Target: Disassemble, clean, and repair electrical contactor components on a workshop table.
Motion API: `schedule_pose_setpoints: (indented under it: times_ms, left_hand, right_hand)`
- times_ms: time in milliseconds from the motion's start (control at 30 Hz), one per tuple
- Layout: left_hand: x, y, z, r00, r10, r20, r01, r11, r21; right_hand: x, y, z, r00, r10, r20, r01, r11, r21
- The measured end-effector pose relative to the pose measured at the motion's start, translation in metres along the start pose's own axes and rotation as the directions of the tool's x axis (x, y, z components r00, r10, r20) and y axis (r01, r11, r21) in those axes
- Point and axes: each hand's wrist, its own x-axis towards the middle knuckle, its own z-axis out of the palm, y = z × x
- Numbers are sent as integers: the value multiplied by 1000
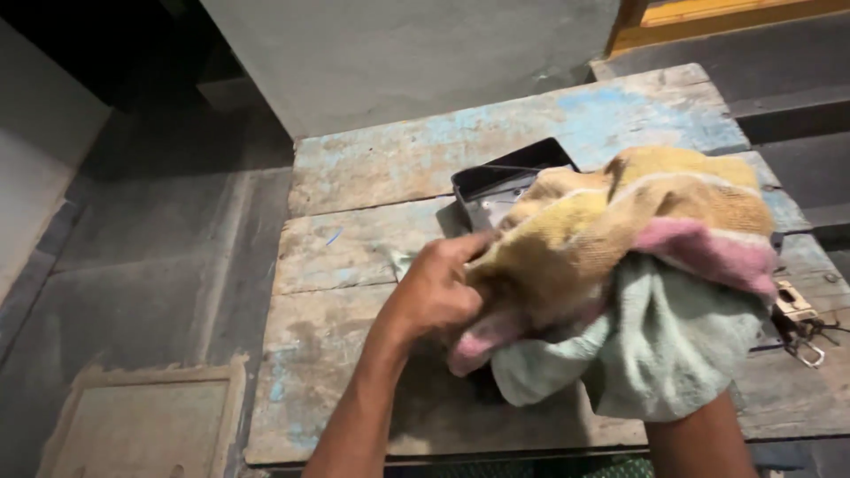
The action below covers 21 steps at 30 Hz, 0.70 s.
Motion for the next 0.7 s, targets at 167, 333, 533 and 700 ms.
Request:
schedule_pose_setpoints:
  times_ms: [167,333,533,700]
  left_hand:
    - [-3,-1,19,891,170,-421,-371,808,-457]
    - [-23,29,35,807,65,-587,-292,908,-302]
    - [-31,25,38,844,407,-349,-474,871,-131]
    - [-12,-46,45,832,33,-554,-397,732,-554]
  right_hand:
    - [26,121,86,996,81,-41,-88,975,-202]
    - [37,230,150,975,183,-129,-220,894,-390]
    - [26,264,242,948,179,-264,-312,698,-644]
    - [26,280,306,911,186,-368,-411,473,-779]
